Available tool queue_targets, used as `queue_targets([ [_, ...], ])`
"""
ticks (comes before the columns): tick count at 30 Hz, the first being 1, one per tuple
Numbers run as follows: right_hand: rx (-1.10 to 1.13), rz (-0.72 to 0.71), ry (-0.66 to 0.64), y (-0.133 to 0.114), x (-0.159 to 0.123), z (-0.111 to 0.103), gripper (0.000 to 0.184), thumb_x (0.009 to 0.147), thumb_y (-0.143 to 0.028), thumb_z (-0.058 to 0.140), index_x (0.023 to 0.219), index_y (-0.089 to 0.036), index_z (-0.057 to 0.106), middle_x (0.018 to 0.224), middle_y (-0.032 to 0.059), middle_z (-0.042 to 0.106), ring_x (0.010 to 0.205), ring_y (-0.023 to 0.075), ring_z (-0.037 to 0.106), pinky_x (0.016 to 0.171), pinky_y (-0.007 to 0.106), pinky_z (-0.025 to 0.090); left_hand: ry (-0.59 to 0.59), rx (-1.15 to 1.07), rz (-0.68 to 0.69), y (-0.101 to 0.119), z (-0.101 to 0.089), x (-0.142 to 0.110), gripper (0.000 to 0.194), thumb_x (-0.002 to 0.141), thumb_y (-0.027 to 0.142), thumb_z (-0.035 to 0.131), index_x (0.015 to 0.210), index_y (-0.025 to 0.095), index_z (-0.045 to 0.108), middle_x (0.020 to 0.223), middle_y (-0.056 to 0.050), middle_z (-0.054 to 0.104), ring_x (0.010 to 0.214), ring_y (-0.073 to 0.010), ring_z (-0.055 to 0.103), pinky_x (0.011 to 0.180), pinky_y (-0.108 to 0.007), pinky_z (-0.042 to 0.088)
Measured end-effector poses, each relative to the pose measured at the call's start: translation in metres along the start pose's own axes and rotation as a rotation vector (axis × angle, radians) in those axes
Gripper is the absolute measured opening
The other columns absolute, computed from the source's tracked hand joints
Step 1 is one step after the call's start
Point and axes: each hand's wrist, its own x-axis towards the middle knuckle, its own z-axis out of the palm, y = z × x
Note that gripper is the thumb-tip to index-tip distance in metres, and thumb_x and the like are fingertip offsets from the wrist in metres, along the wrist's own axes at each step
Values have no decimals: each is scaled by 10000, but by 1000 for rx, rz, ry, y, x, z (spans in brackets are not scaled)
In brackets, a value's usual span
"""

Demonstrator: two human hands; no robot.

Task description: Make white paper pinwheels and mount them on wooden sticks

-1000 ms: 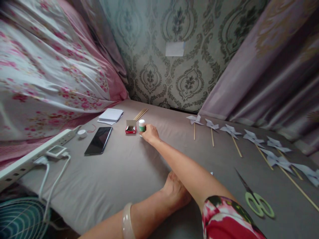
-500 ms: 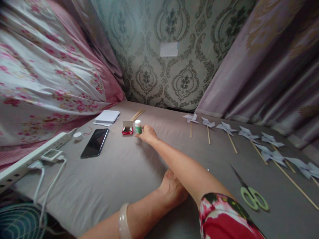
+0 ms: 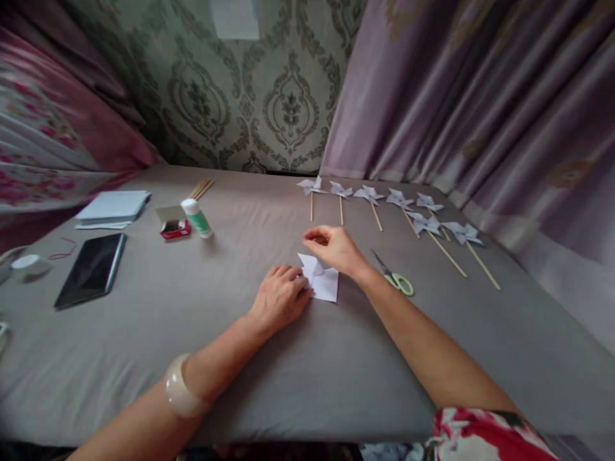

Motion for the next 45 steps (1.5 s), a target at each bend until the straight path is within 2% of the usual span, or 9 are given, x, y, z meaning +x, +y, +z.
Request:
queue_targets([
  [2,-131,-17,-68,14,-28,-19,214,746,-295,640,911,-168,689,825,36,698,751,159,625,747,319,512,4,14,4,-1,1,0,238,889,321,506,841,172,686,938,-89,655,941,-225,566,845,-375,414],
  [5,-240,-168,-183,25,-62,-39,239,761,-178,580,976,-203,683,998,53,678,877,175,617,846,348,486,6,33,18,-1,0,1,249,895,337,495,872,184,691,947,-87,657,938,-225,567,844,-377,406],
  [9,-343,-317,-262,31,-83,-51,381,745,-90,567,1081,-249,650,1109,64,633,1102,219,548,995,411,402,6,35,24,-1,-1,3,249,896,332,498,883,189,701,979,-86,672,951,-223,574,868,-383,400],
  [12,-445,-353,-304,34,-85,-53,390,761,-102,583,1118,-251,631,1124,73,612,1093,238,534,979,429,408,12,38,32,-2,-2,3,243,895,330,502,915,196,704,1018,-80,677,967,-221,579,894,-386,393],
  [16,-490,-368,-291,35,-84,-52,318,805,-157,598,1106,-252,634,1093,78,611,1058,248,540,956,429,417,-10,58,45,-2,-4,4,259,903,336,485,920,199,704,1035,-71,683,970,-219,584,902,-381,389],
  [32,-495,-409,-360,37,-84,-46,163,885,-219,564,1027,-215,645,1047,73,614,1012,212,550,927,379,426,-54,51,74,-7,-8,6,248,898,336,497,923,199,702,1038,-64,683,965,-219,589,922,-412,361],
  [41,-469,-454,-371,36,-83,-38,178,921,-197,497,947,-204,673,977,68,633,926,190,562,853,343,448,-69,51,118,-11,-13,8,229,896,302,503,946,199,701,1003,-75,687,963,-215,598,938,-432,346],
  [45,-408,-430,-365,36,-83,-36,169,921,-195,499,933,-193,668,957,66,642,923,185,565,848,328,444,-66,56,120,-10,-13,7,234,899,307,500,940,189,698,1009,-79,686,966,-216,598,943,-434,344],
])
